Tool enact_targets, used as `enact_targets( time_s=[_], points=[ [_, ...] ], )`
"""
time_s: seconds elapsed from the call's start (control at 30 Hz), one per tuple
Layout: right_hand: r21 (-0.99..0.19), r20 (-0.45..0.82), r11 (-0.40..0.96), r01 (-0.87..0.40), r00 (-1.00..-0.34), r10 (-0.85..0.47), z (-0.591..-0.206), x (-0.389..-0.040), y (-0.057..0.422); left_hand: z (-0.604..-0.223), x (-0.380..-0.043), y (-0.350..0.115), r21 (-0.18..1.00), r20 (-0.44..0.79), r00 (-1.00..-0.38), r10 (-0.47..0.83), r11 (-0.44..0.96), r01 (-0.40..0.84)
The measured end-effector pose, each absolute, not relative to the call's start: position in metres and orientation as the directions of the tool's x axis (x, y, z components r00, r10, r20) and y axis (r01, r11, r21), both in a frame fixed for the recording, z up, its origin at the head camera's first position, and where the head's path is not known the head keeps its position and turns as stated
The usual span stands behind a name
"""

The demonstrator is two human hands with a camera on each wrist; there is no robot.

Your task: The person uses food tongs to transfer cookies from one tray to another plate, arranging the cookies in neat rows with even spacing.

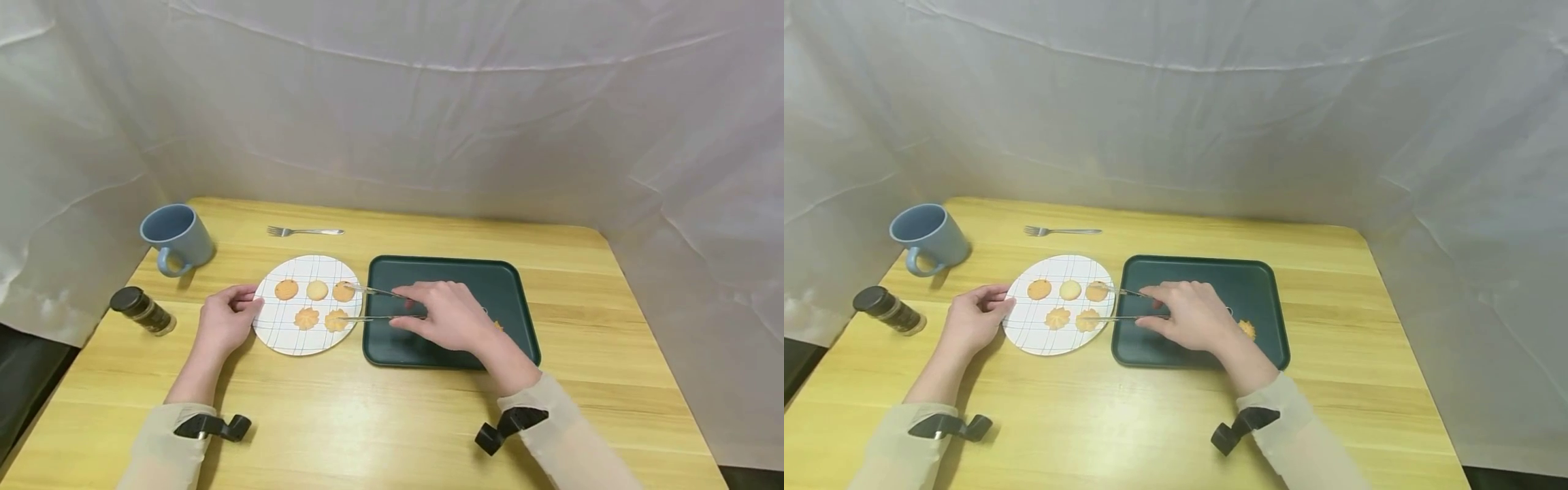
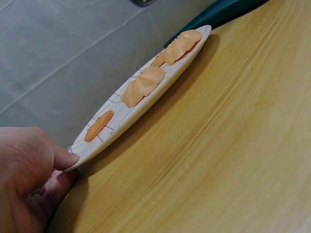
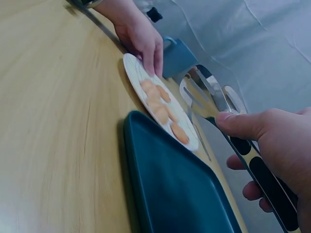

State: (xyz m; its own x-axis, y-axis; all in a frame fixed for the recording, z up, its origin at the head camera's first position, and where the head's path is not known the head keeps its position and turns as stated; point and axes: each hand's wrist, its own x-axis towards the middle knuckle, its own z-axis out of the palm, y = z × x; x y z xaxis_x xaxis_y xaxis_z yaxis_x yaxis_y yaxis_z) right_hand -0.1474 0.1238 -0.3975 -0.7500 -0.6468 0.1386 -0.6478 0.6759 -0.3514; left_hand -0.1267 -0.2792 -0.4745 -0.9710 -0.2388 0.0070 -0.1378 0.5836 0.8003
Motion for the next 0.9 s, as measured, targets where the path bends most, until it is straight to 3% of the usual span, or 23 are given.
enact_targets(
  time_s=[0.57, 0.9],
  points=[
    [-0.363, 0.209, 0.723, -0.588, -0.807, -0.552, -0.393, -0.133, 0.193, -0.472, -0.125, -0.277, 0.793, -0.038, -0.966, -0.257, 0.58, -0.185],
    [-0.388, 0.17, 0.752, -0.534, -0.843, -0.51, -0.387, -0.122, 0.231, -0.472, -0.125, -0.278, 0.79, -0.037, -0.966, -0.255, 0.585, -0.184]
  ],
)
